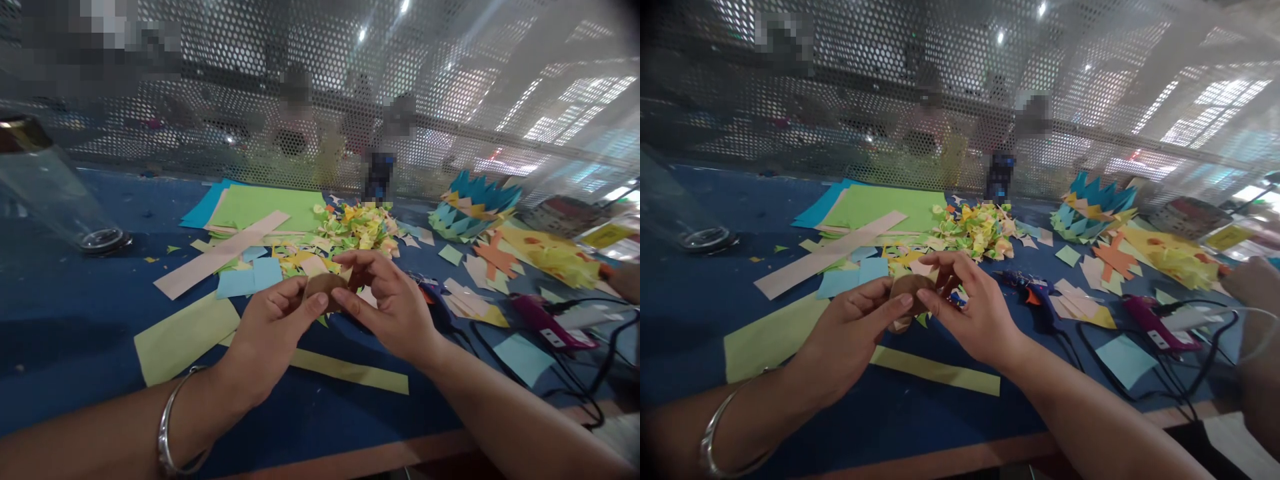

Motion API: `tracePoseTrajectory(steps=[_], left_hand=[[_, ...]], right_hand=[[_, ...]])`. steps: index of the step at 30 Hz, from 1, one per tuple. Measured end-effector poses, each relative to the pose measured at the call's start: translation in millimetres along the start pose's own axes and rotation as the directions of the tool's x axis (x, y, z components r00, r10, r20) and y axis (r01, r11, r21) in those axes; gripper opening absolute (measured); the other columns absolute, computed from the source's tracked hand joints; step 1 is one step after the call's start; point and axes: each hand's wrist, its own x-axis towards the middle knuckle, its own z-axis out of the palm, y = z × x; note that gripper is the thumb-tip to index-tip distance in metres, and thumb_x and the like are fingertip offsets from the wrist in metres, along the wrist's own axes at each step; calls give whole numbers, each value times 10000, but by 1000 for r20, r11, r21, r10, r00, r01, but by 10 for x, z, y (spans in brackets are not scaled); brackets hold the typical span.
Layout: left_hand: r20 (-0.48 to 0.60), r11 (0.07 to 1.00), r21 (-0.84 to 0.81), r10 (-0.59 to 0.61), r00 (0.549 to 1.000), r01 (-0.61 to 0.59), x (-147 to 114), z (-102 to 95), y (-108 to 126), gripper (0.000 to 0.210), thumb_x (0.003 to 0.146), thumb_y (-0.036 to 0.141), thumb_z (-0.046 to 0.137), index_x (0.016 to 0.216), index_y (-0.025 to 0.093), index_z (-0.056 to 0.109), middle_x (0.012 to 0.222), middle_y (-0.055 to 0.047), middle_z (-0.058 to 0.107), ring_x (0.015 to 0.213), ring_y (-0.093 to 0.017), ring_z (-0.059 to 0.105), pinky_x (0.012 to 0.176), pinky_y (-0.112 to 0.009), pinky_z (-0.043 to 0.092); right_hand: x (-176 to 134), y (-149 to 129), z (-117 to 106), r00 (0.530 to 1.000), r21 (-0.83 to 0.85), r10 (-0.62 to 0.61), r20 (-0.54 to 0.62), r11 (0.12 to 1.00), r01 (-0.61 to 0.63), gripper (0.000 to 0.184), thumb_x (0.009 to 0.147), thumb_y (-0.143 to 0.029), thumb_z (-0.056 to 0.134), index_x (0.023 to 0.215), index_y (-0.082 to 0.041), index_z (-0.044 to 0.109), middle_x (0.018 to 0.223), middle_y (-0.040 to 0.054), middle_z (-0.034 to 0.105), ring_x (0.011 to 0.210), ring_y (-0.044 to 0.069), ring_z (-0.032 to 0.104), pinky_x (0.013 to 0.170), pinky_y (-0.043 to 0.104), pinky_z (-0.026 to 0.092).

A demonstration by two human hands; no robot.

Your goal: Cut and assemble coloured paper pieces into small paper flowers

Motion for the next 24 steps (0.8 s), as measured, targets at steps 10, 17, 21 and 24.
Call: tracePoseTrajectory(steps=[10, 17, 21, 24], left_hand=[[-173, 976, -219, -28, 985, -11, 259, -238, 31, 48, 800, 211, 723, 808, 165, 735, 866, -55, 751, 855, -181, 681, 841, -302, 512], [-215, 984, -175, -69, 974, 31, 235, -247, -10, 84, 803, 238, 731, 840, 162, 734, 934, -72, 739, 904, -193, 663, 815, -305, 500], [-207, 991, -121, -88, 974, 64, 181, -219, -7, 97, 811, 273, 740, 850, 184, 731, 916, -36, 719, 858, -161, 637, 767, -271, 481], [-138, 987, -139, -104, 985, 85, 133, -168, 17, 76, 826, 263, 729, 847, 190, 729, 870, -25, 711, 848, -150, 631, 752, -249, 480]], right_hand=[[81, 190, -153, 908, -513, 215, 359, 858, 0, 92, 882, -278, 634, 862, -188, 633, 838, 42, 627, 791, 185, 571, 692, 315, 419], [72, 167, -84, 869, -620, 284, 404, 784, 32, 56, 847, -183, 584, 795, -181, 601, 825, 50, 607, 775, 186, 555, 687, 314, 388], [111, 131, -109, 886, -503, 299, 356, 860, -88, 65, 861, -188, 583, 799, -180, 599, 792, 29, 593, 722, 158, 543, 653, 294, 396], [121, 112, -131, 916, -331, 288, 281, 925, -189, 88, 893, -233, 579, 820, -186, 585, 828, 26, 592, 720, 144, 547, 627, 278, 408]])
